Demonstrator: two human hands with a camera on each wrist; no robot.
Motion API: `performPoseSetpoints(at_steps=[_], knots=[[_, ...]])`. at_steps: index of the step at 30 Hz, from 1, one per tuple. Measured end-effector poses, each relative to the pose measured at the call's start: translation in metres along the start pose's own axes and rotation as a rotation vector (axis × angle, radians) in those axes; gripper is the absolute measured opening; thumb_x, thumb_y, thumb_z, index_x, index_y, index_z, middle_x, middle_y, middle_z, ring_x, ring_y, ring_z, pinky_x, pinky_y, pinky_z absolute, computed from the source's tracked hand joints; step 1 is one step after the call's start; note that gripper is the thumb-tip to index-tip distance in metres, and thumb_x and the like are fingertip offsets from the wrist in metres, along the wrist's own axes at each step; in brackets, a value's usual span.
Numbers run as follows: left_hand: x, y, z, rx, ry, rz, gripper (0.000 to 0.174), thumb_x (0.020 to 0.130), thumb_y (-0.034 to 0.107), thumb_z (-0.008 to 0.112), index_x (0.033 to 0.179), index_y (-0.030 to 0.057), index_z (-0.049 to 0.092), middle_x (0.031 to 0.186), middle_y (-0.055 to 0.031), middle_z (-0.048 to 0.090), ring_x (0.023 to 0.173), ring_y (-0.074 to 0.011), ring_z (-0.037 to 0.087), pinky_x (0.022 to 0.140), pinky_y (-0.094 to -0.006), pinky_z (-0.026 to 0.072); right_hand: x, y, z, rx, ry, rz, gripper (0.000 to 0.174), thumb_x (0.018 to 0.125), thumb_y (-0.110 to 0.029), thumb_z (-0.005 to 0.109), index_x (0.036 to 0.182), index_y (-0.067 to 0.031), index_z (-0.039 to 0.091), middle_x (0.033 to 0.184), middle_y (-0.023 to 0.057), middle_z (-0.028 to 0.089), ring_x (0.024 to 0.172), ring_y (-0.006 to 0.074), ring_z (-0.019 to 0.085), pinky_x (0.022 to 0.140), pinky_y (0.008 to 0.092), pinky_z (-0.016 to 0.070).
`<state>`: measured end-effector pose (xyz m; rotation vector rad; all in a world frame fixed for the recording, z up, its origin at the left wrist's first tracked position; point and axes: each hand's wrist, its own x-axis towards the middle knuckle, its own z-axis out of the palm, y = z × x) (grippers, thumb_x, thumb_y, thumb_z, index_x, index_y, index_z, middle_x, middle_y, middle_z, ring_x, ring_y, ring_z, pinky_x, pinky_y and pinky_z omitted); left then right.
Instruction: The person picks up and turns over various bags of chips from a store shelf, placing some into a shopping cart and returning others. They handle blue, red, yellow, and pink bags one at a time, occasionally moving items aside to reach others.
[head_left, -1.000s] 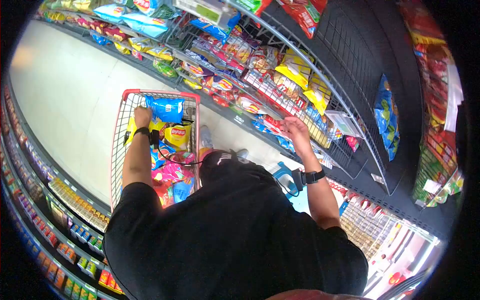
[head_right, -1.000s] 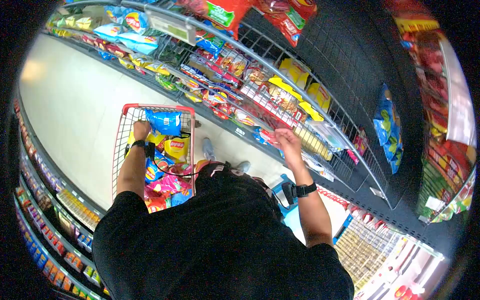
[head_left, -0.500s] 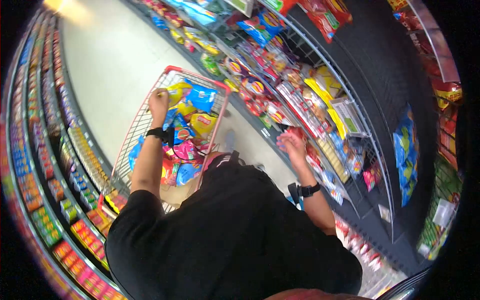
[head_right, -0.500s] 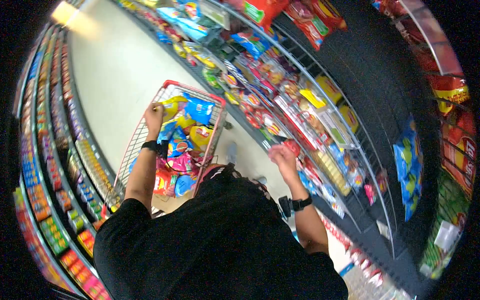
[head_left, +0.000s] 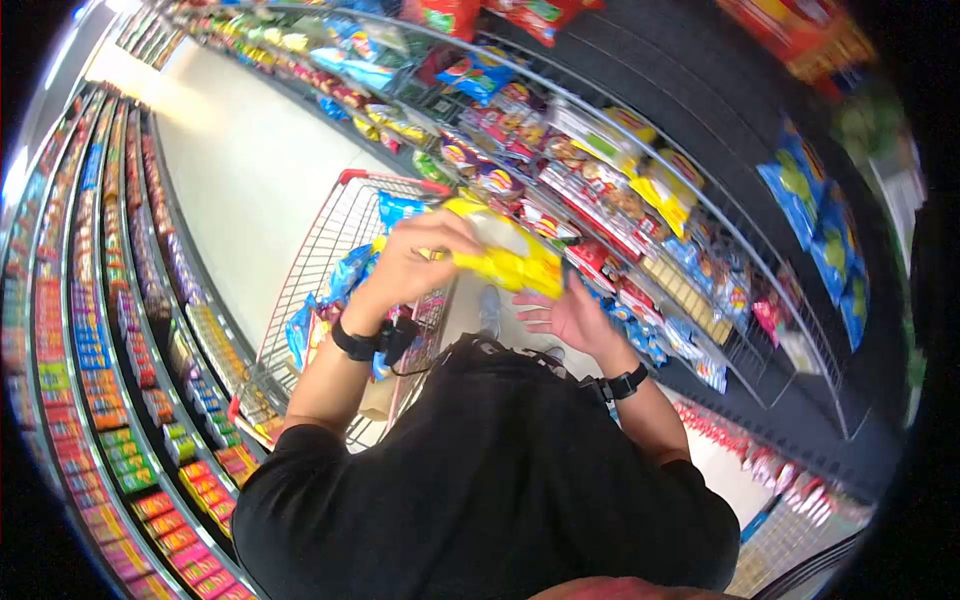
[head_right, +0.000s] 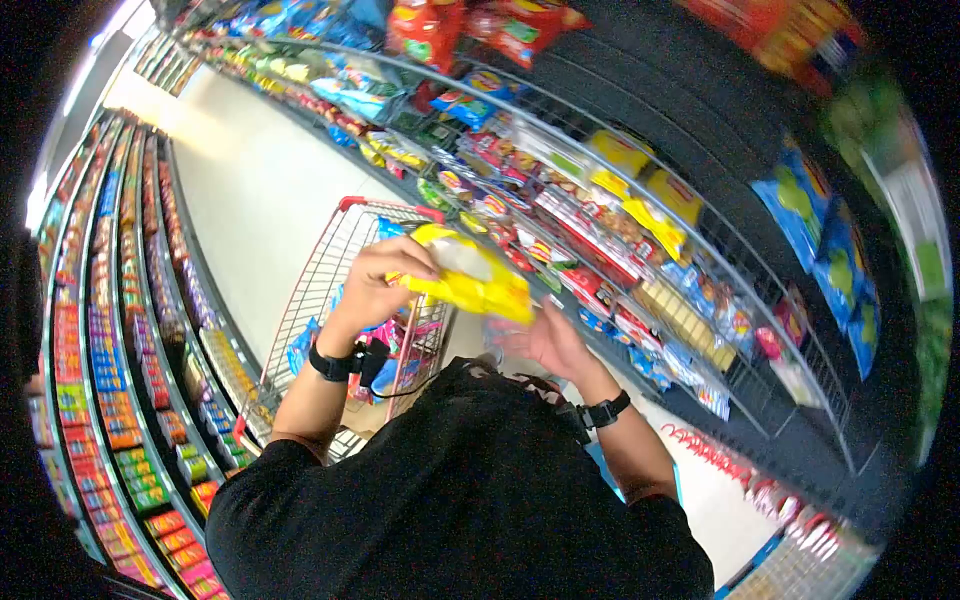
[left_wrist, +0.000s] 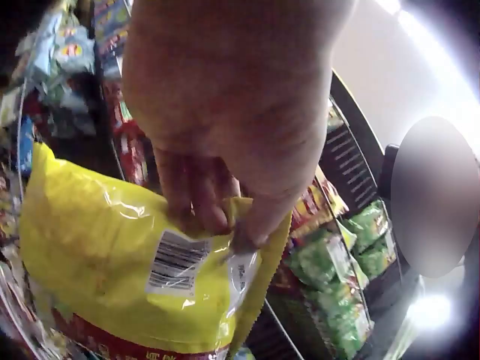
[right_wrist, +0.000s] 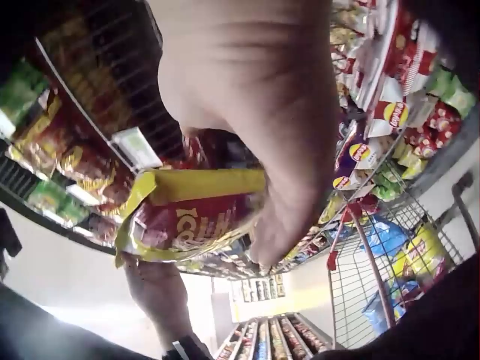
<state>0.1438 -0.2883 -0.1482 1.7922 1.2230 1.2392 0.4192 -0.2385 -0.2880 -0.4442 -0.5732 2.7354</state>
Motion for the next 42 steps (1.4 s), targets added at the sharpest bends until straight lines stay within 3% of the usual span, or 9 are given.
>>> performPoseSetpoints(at_steps=[5, 9, 13, 14, 17, 18, 25, 32, 42], knots=[[0.011, 0.033, 0.088, -0.130, -0.439, 0.057, 0.025, 0.067, -0.012, 0.059, 0.082, 0.0035, 0.072, 0.099, -0.0088, 0.066, 0.096, -0.0246, 0.062, 0.086, -0.0360, 0.0468, -0.076, -0.008, 0.019, 0.337, 0.035, -0.268, 0.087, 0.087, -0.070, 0.037, 0.145, -0.0054, 0.028, 0.145, 0.0174, 0.038, 0.129, 0.0324, 0.043, 0.109, 0.0439, 0.0336], [0.011, 0.042, 0.133, -0.184, -0.724, 0.012, 0.023, 0.069, -0.012, 0.061, 0.080, 0.0046, 0.072, 0.107, -0.0093, 0.066, 0.106, -0.0273, 0.059, 0.092, -0.0383, 0.0443, -0.131, 0.014, -0.030, 0.057, 0.390, -0.460, 0.065, 0.094, -0.045, 0.050, 0.141, -0.0038, 0.033, 0.139, 0.0128, 0.047, 0.126, 0.0278, 0.047, 0.107, 0.0413, 0.0361], [0.012, 0.010, 0.168, -0.212, -0.550, -0.164, 0.029, 0.076, -0.007, 0.058, 0.102, 0.0029, 0.067, 0.116, -0.0090, 0.063, 0.111, -0.0237, 0.057, 0.096, -0.0358, 0.0432, -0.173, 0.028, -0.039, -0.089, 0.694, -0.747, 0.044, 0.093, -0.015, 0.059, 0.131, -0.0028, 0.041, 0.126, 0.0098, 0.055, 0.116, 0.0217, 0.054, 0.100, 0.0355, 0.0438], [0.012, 0.002, 0.183, -0.247, -0.529, -0.307, 0.047, 0.082, -0.003, 0.058, 0.129, 0.0027, 0.051, 0.121, -0.0094, 0.060, 0.113, -0.0216, 0.055, 0.097, -0.0347, 0.0425, -0.182, 0.029, -0.036, -0.114, 0.752, -0.783, 0.045, 0.089, -0.007, 0.063, 0.128, -0.0014, 0.041, 0.121, 0.0103, 0.056, 0.113, 0.0191, 0.055, 0.097, 0.0338, 0.0455], [0.007, -0.002, 0.233, -0.414, -0.413, -0.365, 0.065, 0.086, 0.003, 0.060, 0.143, 0.0027, 0.030, 0.122, -0.0112, 0.057, 0.111, -0.0209, 0.056, 0.097, -0.0341, 0.0427, -0.202, 0.034, -0.026, -0.488, 0.924, -0.853, 0.052, 0.085, -0.005, 0.067, 0.128, -0.0004, 0.039, 0.119, 0.0110, 0.056, 0.112, 0.0180, 0.055, 0.096, 0.0332, 0.0457], [0.011, 0.005, 0.245, -0.341, -0.475, -0.303, 0.077, 0.086, 0.011, 0.065, 0.147, 0.0023, 0.018, 0.120, -0.0129, 0.056, 0.108, -0.0204, 0.056, 0.095, -0.0344, 0.0445, -0.205, 0.034, -0.019, -0.521, 0.933, -0.893, 0.058, 0.080, -0.004, 0.072, 0.128, -0.0003, 0.038, 0.117, 0.0110, 0.055, 0.111, 0.0174, 0.054, 0.095, 0.0324, 0.0462], [0.008, 0.035, 0.297, -0.452, -0.521, -0.506, 0.058, 0.078, 0.013, 0.076, 0.126, -0.0004, 0.045, 0.113, -0.0089, 0.061, 0.102, -0.0148, 0.059, 0.088, -0.0312, 0.0489, -0.238, 0.043, -0.003, -0.579, 0.863, -1.030, 0.063, 0.079, -0.006, 0.073, 0.130, -0.0005, 0.036, 0.119, 0.0104, 0.054, 0.109, 0.0180, 0.055, 0.093, 0.0327, 0.0464], [-0.013, 0.029, 0.311, -0.538, -0.697, -0.447, 0.061, 0.078, 0.015, 0.076, 0.129, 0.0020, 0.044, 0.117, -0.0084, 0.061, 0.105, -0.0163, 0.059, 0.091, -0.0320, 0.0478, -0.267, 0.062, -0.016, -0.376, 0.847, -0.981, 0.040, 0.083, -0.016, 0.072, 0.116, -0.0011, 0.054, 0.108, 0.0069, 0.063, 0.097, 0.0142, 0.061, 0.086, 0.0299, 0.0501], [-0.022, 0.027, 0.296, -0.537, -0.414, -0.573, 0.042, 0.086, 0.017, 0.067, 0.118, -0.0042, 0.051, 0.107, -0.0111, 0.064, 0.092, -0.0160, 0.064, 0.081, -0.0296, 0.0522, -0.240, 0.056, -0.024, -0.313, 0.642, -0.774, 0.054, 0.086, -0.020, 0.069, 0.129, -0.0009, 0.042, 0.120, 0.0097, 0.058, 0.108, 0.0180, 0.057, 0.093, 0.0320, 0.0464]])
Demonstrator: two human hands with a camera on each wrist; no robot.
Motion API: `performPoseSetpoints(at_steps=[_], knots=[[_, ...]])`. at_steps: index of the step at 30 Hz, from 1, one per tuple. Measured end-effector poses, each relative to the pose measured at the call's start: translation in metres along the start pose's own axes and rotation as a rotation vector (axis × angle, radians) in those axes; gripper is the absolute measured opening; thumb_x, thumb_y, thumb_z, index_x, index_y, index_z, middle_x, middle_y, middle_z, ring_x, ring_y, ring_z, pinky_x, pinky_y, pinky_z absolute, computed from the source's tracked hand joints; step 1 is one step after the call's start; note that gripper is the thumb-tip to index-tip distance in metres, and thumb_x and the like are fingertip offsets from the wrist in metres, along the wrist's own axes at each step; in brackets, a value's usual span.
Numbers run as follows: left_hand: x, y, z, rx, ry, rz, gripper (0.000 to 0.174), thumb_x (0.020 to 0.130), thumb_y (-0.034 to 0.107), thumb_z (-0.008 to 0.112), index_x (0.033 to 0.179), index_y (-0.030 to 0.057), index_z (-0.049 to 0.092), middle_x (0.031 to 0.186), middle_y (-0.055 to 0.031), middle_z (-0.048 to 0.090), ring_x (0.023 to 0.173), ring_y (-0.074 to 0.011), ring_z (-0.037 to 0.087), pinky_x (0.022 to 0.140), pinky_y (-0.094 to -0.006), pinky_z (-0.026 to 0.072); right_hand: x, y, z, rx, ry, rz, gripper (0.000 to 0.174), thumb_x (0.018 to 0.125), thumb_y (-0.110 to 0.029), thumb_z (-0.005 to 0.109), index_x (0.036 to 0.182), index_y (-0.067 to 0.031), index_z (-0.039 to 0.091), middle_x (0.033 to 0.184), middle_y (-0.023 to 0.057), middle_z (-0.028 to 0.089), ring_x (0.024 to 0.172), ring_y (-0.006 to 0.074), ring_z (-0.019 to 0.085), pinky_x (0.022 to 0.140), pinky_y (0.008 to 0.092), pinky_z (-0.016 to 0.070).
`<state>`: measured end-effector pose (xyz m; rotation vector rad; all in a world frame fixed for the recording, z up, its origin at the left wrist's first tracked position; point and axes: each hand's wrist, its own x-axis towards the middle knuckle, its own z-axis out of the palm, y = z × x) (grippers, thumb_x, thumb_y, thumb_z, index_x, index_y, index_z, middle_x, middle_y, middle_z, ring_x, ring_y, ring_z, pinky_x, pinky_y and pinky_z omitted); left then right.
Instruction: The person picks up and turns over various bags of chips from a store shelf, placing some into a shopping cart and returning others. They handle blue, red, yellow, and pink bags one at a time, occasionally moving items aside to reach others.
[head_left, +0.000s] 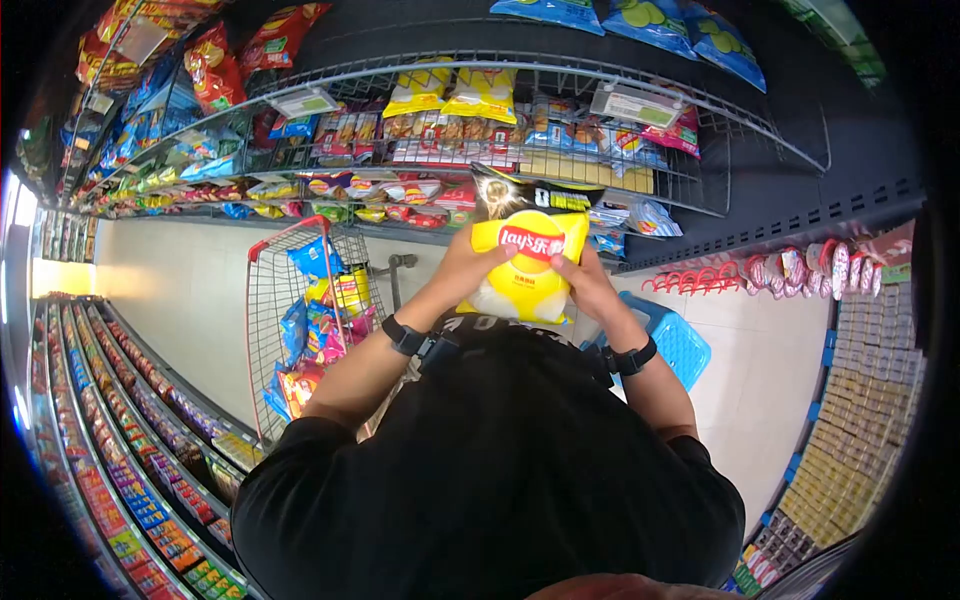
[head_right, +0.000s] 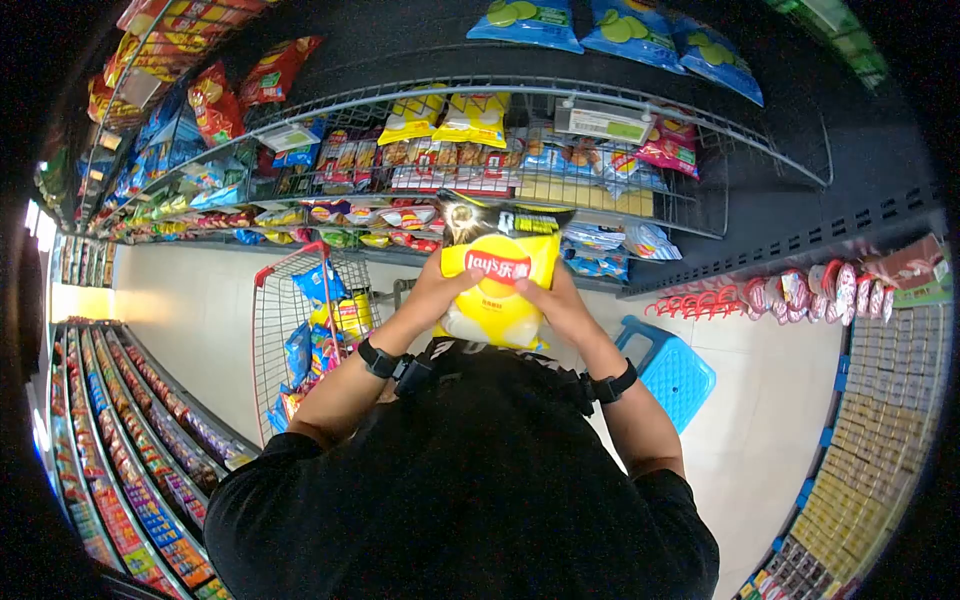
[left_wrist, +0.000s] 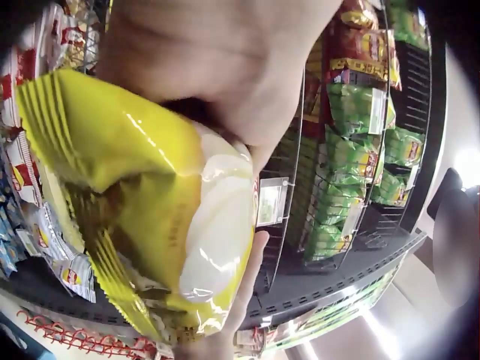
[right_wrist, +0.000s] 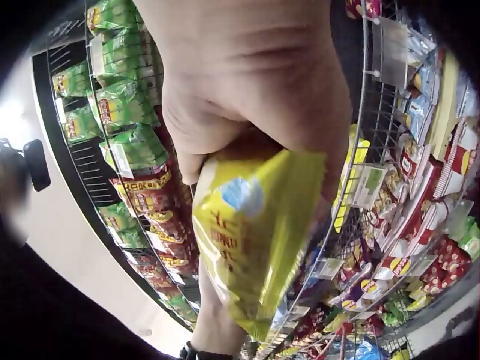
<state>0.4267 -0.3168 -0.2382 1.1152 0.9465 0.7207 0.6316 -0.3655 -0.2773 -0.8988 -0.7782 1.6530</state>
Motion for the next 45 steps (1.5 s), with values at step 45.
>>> performPoseSetpoints(at_steps=[45], knots=[[0.035, 0.032, -0.130, -0.387, -0.058, -0.172, 0.047, 0.088, 0.013, 0.065, 0.128, 0.0013, 0.044, 0.120, -0.0119, 0.060, 0.105, -0.0199, 0.062, 0.089, -0.0339, 0.0518, 0.087, -0.012, 0.094, -0.078, 0.098, 0.161, 0.060, 0.087, -0.013, 0.066, 0.137, -0.0012, 0.035, 0.129, 0.0129, 0.051, 0.113, 0.0186, 0.055, 0.093, 0.0314, 0.0465]])
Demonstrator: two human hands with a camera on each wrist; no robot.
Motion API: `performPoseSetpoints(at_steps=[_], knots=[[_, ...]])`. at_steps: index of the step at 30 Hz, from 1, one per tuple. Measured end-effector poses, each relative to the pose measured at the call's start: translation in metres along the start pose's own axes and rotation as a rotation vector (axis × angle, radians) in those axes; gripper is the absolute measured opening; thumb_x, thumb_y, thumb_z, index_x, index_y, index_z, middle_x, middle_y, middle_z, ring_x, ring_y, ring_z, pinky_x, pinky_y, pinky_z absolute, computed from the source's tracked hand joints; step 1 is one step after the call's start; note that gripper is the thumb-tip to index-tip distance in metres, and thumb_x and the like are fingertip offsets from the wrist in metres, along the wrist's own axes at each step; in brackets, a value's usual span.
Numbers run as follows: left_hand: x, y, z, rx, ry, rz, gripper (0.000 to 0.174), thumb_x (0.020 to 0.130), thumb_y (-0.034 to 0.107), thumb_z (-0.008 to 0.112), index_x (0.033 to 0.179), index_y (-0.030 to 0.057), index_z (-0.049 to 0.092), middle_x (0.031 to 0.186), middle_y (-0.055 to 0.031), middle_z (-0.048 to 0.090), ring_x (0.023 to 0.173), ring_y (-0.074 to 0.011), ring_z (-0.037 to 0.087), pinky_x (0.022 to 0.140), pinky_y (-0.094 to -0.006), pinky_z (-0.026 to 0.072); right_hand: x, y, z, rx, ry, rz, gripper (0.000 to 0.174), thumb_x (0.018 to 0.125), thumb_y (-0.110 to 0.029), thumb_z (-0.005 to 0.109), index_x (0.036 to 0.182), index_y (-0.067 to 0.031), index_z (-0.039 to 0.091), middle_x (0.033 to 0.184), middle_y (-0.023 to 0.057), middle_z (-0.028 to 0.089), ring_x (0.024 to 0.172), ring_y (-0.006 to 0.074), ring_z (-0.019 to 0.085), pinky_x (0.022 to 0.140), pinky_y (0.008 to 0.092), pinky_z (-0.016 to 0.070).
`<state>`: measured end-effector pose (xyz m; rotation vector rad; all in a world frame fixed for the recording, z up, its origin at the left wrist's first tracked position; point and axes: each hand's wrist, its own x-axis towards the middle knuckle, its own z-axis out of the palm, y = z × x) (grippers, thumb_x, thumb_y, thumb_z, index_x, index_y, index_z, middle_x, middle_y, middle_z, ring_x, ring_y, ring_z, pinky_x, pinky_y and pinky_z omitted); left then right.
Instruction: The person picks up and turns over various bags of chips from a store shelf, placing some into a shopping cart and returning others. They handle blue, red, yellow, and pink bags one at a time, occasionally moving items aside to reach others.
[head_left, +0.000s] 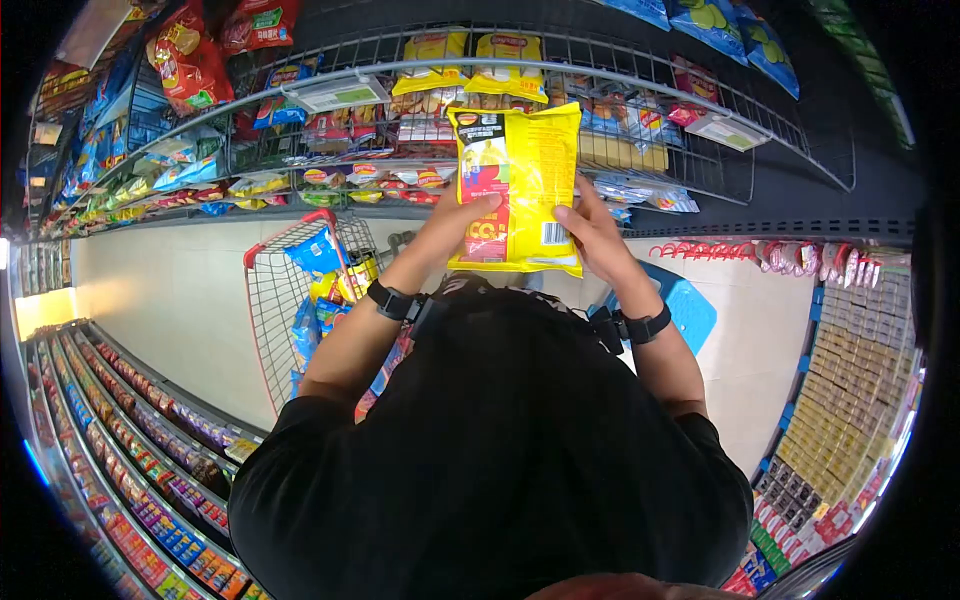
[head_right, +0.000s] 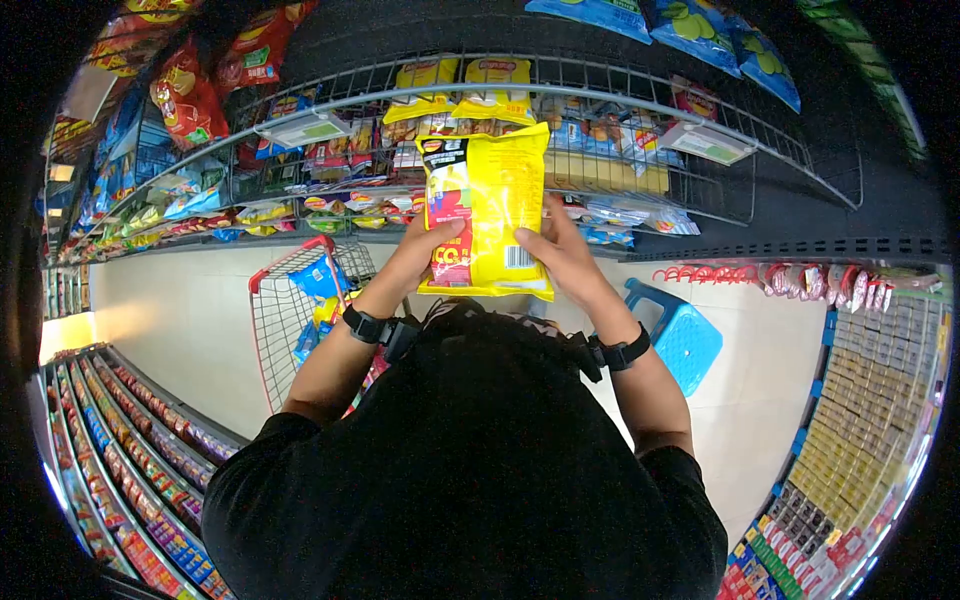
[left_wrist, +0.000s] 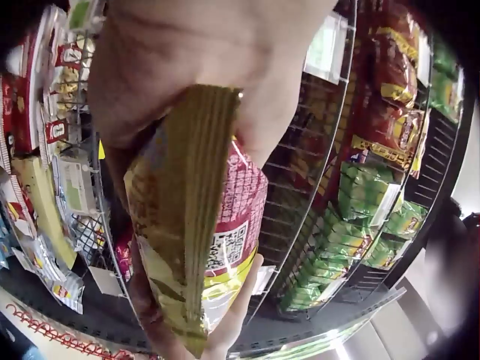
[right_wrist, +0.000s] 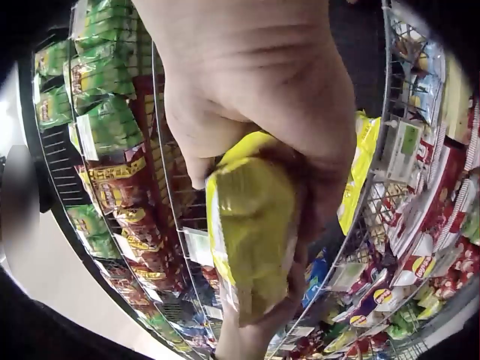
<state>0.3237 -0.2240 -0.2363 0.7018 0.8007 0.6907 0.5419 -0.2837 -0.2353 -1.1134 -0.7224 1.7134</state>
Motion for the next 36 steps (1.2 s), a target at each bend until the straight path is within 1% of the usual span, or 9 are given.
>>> performPoseSetpoints(at_steps=[6, 13, 16, 20, 25, 28, 29, 33, 36], knots=[[0.017, 0.021, -0.015, -0.034, -0.062, -0.135, 0.047, 0.089, 0.013, 0.063, 0.131, 0.0021, 0.042, 0.122, -0.0117, 0.059, 0.107, -0.0194, 0.061, 0.091, -0.0340, 0.0509, 0.016, 0.013, 0.026, 0.162, 0.046, 0.024, 0.052, 0.092, -0.019, 0.060, 0.134, 0.0008, 0.038, 0.125, 0.0117, 0.056, 0.107, 0.0180, 0.060, 0.089, 0.0300, 0.0495], [0.036, 0.032, -0.034, 0.053, -0.132, -0.186, 0.046, 0.093, 0.028, 0.059, 0.128, 0.0009, 0.046, 0.118, -0.0126, 0.061, 0.099, -0.0173, 0.065, 0.084, -0.0306, 0.0542, 0.025, 0.015, 0.048, 0.288, 0.190, -0.012, 0.047, 0.091, -0.020, 0.060, 0.129, 0.0012, 0.043, 0.120, 0.0121, 0.059, 0.103, 0.0190, 0.062, 0.086, 0.0315, 0.0505], [0.050, 0.030, -0.040, 0.070, -0.113, -0.078, 0.047, 0.094, 0.028, 0.057, 0.129, 0.0005, 0.043, 0.114, -0.0105, 0.060, 0.100, -0.0164, 0.063, 0.086, -0.0295, 0.0522, 0.028, 0.011, 0.053, 0.228, 0.269, -0.099, 0.047, 0.090, -0.017, 0.062, 0.129, 0.0010, 0.044, 0.119, 0.0124, 0.060, 0.102, 0.0194, 0.062, 0.086, 0.0319, 0.0507], [0.066, 0.032, -0.059, 0.646, -0.151, 0.315, 0.050, 0.095, 0.023, 0.056, 0.132, -0.0021, 0.034, 0.116, -0.0129, 0.054, 0.104, -0.0172, 0.058, 0.088, -0.0285, 0.0489, 0.038, 0.007, 0.050, 0.006, 0.427, -0.207, 0.047, 0.087, -0.014, 0.064, 0.128, 0.0005, 0.045, 0.116, 0.0122, 0.060, 0.101, 0.0192, 0.062, 0.085, 0.0317, 0.0505], [0.060, 0.057, -0.051, 0.534, -0.457, 0.088, 0.052, 0.100, 0.032, 0.044, 0.142, 0.0086, 0.025, 0.130, -0.0137, 0.050, 0.118, -0.0211, 0.052, 0.095, -0.0344, 0.0452, 0.048, 0.008, 0.068, -0.114, 0.502, -0.301, 0.053, 0.086, -0.013, 0.065, 0.132, 0.0006, 0.042, 0.116, 0.0112, 0.059, 0.103, 0.0187, 0.059, 0.086, 0.0309, 0.0495], [0.058, 0.068, -0.051, 0.554, -0.382, 0.010, 0.057, 0.099, 0.036, 0.045, 0.144, 0.0085, 0.023, 0.135, -0.0146, 0.045, 0.121, -0.0217, 0.049, 0.096, -0.0375, 0.0446, 0.050, 0.014, 0.085, -0.211, 0.510, -0.378, 0.055, 0.086, -0.013, 0.065, 0.135, -0.0028, 0.043, 0.119, 0.0105, 0.057, 0.108, 0.0197, 0.056, 0.086, 0.0307, 0.0480], [0.063, 0.065, -0.057, 0.528, -0.370, -0.007, 0.068, 0.094, 0.039, 0.054, 0.142, 0.0041, 0.023, 0.130, -0.0129, 0.047, 0.116, -0.0201, 0.052, 0.090, -0.0348, 0.0479, 0.053, 0.021, 0.085, -0.319, 0.467, -0.432, 0.055, 0.085, -0.013, 0.065, 0.135, -0.0045, 0.044, 0.121, 0.0107, 0.057, 0.110, 0.0202, 0.055, 0.087, 0.0310, 0.0473], [0.063, 0.067, -0.069, 0.293, -0.337, -0.211, 0.058, 0.090, 0.029, 0.057, 0.139, 0.0109, 0.032, 0.126, -0.0073, 0.051, 0.112, -0.0191, 0.055, 0.089, -0.0363, 0.0473, 0.054, 0.016, 0.095, -0.911, 0.344, -0.619, 0.049, 0.084, -0.015, 0.066, 0.130, -0.0082, 0.051, 0.124, 0.0110, 0.055, 0.118, 0.0218, 0.050, 0.088, 0.0331, 0.0451], [0.070, 0.061, -0.093, 0.114, -0.332, -0.277, 0.050, 0.087, 0.020, 0.055, 0.134, 0.0104, 0.040, 0.123, -0.0082, 0.054, 0.112, -0.0213, 0.055, 0.090, -0.0374, 0.0477, 0.062, 0.016, 0.087, -0.648, 0.291, -0.491, 0.049, 0.083, -0.017, 0.068, 0.127, -0.0067, 0.051, 0.125, 0.0120, 0.054, 0.118, 0.0227, 0.051, 0.091, 0.0350, 0.0437]])
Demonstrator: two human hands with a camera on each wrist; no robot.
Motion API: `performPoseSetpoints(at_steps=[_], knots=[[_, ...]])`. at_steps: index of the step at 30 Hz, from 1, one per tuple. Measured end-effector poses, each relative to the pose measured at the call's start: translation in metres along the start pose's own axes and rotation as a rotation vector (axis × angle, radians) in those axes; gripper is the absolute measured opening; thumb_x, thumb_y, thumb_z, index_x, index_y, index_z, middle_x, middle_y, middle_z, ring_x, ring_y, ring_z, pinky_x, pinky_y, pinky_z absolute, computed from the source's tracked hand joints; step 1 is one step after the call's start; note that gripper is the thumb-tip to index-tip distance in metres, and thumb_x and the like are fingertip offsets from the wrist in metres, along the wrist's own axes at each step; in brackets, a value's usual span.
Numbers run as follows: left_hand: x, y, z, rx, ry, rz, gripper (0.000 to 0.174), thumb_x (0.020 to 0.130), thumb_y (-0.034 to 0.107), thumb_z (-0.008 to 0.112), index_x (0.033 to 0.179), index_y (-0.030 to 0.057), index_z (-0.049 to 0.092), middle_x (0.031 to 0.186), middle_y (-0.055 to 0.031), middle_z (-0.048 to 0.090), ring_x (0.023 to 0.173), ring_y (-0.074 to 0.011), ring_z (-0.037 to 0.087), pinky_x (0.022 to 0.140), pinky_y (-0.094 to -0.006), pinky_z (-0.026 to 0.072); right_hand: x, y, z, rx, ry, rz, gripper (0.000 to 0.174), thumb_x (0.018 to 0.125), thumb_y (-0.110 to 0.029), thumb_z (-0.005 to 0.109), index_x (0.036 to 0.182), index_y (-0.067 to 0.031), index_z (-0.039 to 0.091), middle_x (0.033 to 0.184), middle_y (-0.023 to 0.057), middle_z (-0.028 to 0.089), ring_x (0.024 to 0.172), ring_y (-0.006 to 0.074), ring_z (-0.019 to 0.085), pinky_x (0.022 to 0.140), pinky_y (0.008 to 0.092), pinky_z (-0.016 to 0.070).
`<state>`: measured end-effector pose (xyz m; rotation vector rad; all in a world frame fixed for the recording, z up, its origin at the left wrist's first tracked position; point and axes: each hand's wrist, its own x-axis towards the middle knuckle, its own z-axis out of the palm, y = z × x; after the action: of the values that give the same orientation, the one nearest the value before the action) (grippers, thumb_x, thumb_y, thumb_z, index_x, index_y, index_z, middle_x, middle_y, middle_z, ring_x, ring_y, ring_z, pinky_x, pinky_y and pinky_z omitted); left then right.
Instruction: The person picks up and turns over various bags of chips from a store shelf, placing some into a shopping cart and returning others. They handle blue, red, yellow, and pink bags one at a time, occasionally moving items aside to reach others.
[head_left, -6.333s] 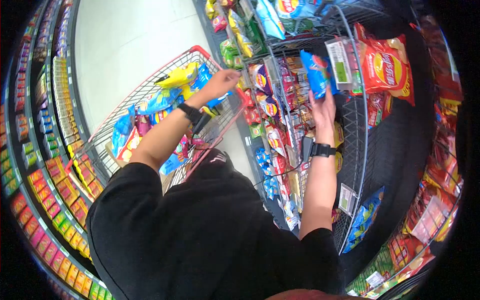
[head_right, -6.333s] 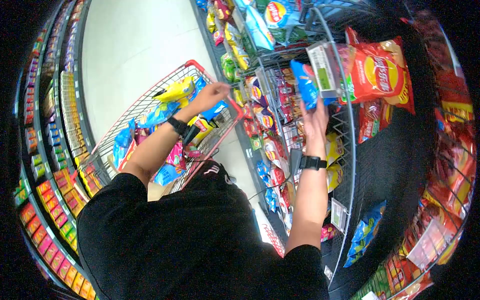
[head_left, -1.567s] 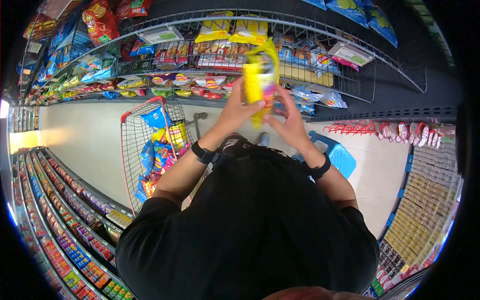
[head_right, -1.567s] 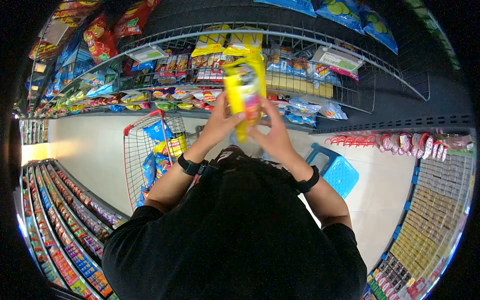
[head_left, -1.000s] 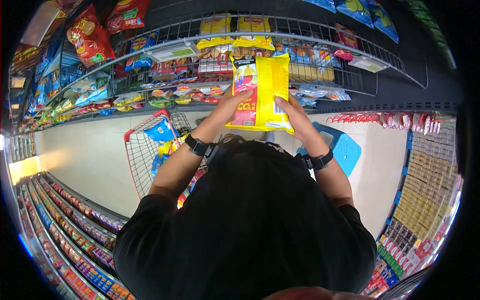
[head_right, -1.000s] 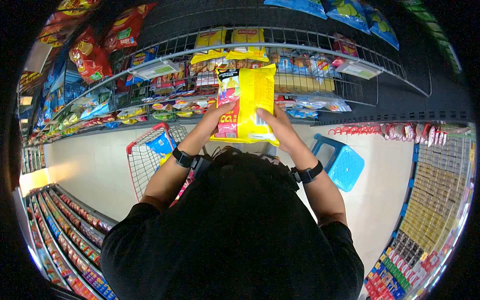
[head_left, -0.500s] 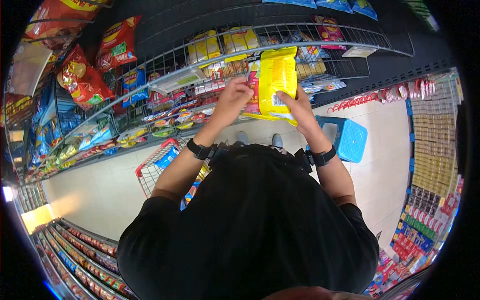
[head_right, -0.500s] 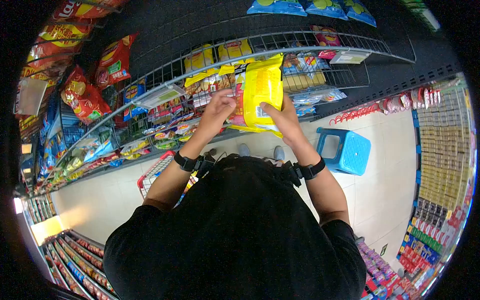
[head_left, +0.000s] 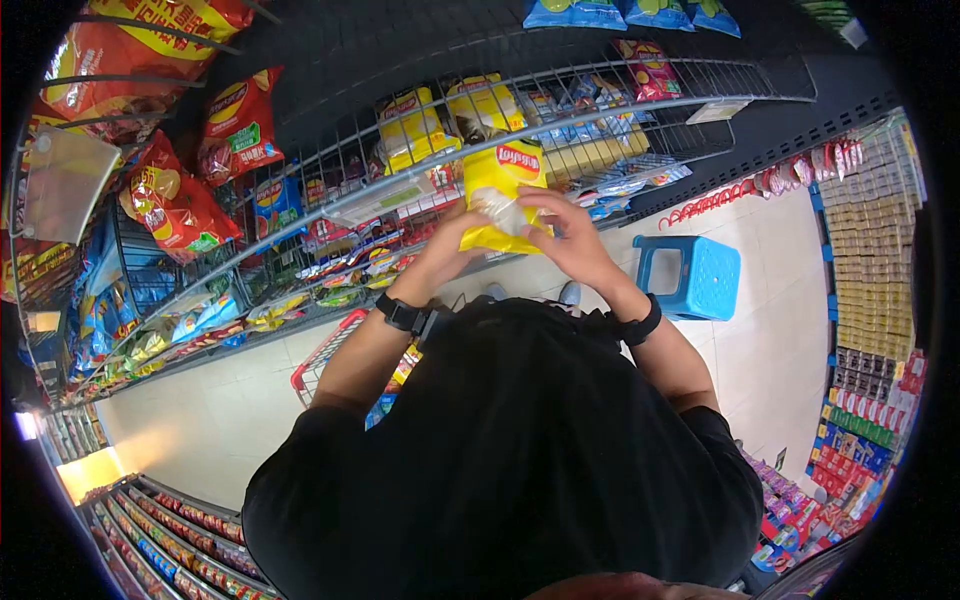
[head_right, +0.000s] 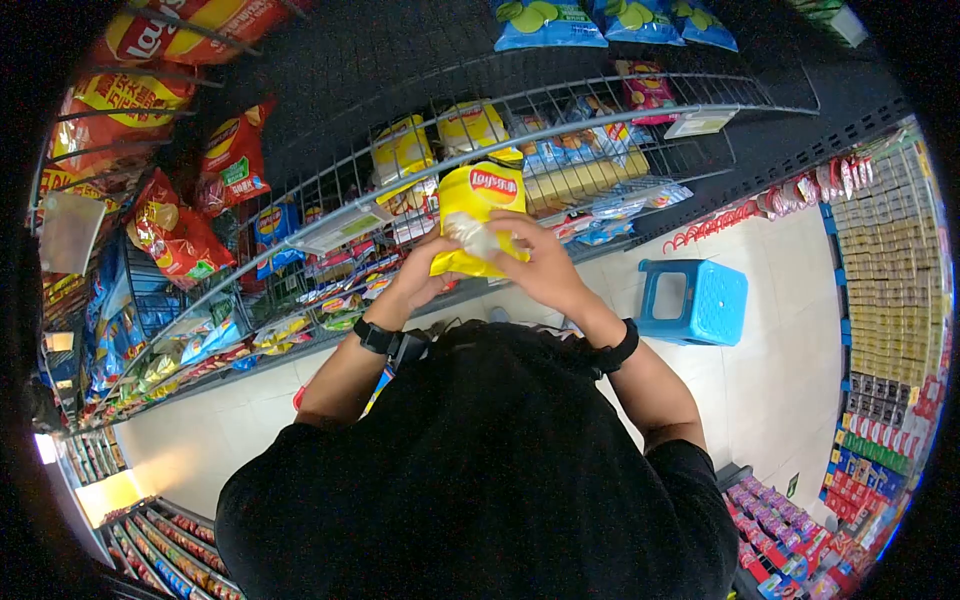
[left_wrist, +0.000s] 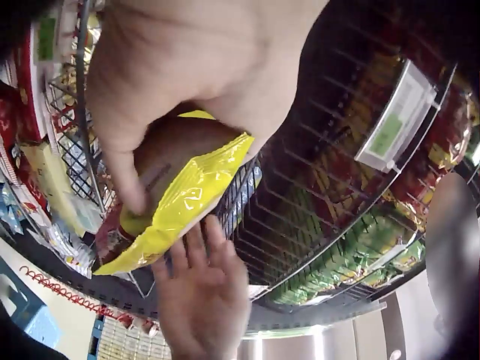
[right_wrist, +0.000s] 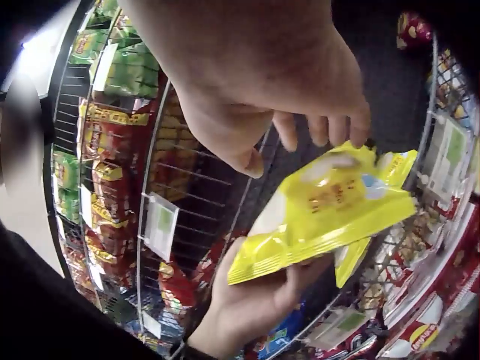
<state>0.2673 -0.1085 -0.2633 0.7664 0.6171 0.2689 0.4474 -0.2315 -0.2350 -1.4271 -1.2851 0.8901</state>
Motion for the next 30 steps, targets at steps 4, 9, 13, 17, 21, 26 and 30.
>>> performPoseSetpoints(at_steps=[4, 9, 13, 17, 21, 26, 30], knots=[[-0.003, -0.008, -0.025, -0.300, 0.001, -0.010, 0.043, 0.086, 0.014, 0.051, 0.128, 0.0033, 0.045, 0.117, -0.0133, 0.059, 0.104, -0.0265, 0.061, 0.087, -0.0377, 0.0513, 0.012, 0.029, -0.002, 0.071, 0.175, 0.252, 0.047, 0.087, -0.015, 0.064, 0.130, -0.0044, 0.046, 0.119, 0.0108, 0.056, 0.111, 0.0171, 0.055, 0.088, 0.0305, 0.0457], [-0.003, 0.004, -0.050, -0.128, 0.025, -0.116, 0.043, 0.093, 0.029, 0.053, 0.126, 0.0021, 0.048, 0.113, -0.0139, 0.062, 0.098, -0.0273, 0.064, 0.081, -0.0390, 0.0560, 0.021, 0.033, 0.016, 0.456, 0.008, 0.558, 0.055, 0.090, -0.022, 0.064, 0.136, -0.0072, 0.037, 0.120, 0.0115, 0.054, 0.103, 0.0166, 0.057, 0.076, 0.0293, 0.0538], [-0.003, 0.023, -0.056, 0.133, 0.073, -0.170, 0.050, 0.094, 0.044, 0.053, 0.125, 0.0048, 0.050, 0.109, -0.0093, 0.064, 0.090, -0.0191, 0.066, 0.079, -0.0339, 0.0565, 0.050, 0.059, 0.022, 0.197, 0.006, 0.357, 0.057, 0.089, -0.019, 0.064, 0.137, -0.0069, 0.036, 0.121, 0.0107, 0.054, 0.099, 0.0162, 0.059, 0.068, 0.0277, 0.0560], [0.022, 0.041, -0.090, 0.435, 0.066, 0.123, 0.045, 0.093, 0.029, 0.059, 0.129, 0.0065, 0.048, 0.113, -0.0085, 0.062, 0.098, -0.0192, 0.063, 0.080, -0.0310, 0.0551, 0.085, 0.040, 0.022, 0.255, 0.017, 0.326, 0.060, 0.088, -0.016, 0.064, 0.140, -0.0053, 0.035, 0.121, 0.0107, 0.054, 0.098, 0.0153, 0.058, 0.070, 0.0259, 0.0548], [0.046, 0.076, -0.094, 0.558, 0.149, 0.321, 0.043, 0.095, 0.026, 0.054, 0.132, 0.0046, 0.046, 0.125, -0.0137, 0.055, 0.113, -0.0252, 0.055, 0.093, -0.0364, 0.0481, 0.149, 0.090, 0.016, -0.124, 0.167, -0.062, 0.056, 0.088, -0.016, 0.064, 0.136, -0.0023, 0.039, 0.121, 0.0157, 0.055, 0.105, 0.0214, 0.056, 0.084, 0.0325, 0.0501], [0.050, 0.051, -0.116, 0.726, 0.085, 0.242, 0.043, 0.095, 0.031, 0.054, 0.129, 0.0055, 0.051, 0.125, -0.0124, 0.056, 0.113, -0.0248, 0.055, 0.095, -0.0362, 0.0462, 0.152, 0.110, 0.002, -0.480, 0.212, -0.249, 0.050, 0.085, -0.017, 0.066, 0.129, -0.0021, 0.047, 0.116, 0.0208, 0.058, 0.112, 0.0331, 0.054, 0.092, 0.0376, 0.0444], [0.040, 0.016, -0.120, 0.490, 0.153, 0.046, 0.051, 0.095, 0.030, 0.057, 0.138, 0.0073, 0.043, 0.131, -0.0093, 0.052, 0.112, -0.0204, 0.057, 0.096, -0.0335, 0.0444, 0.112, 0.062, -0.007, -0.160, -0.052, 0.109, 0.042, 0.083, -0.014, 0.066, 0.120, 0.0017, 0.056, 0.110, 0.0175, 0.064, 0.097, 0.0249, 0.063, 0.084, 0.0339, 0.0490]])
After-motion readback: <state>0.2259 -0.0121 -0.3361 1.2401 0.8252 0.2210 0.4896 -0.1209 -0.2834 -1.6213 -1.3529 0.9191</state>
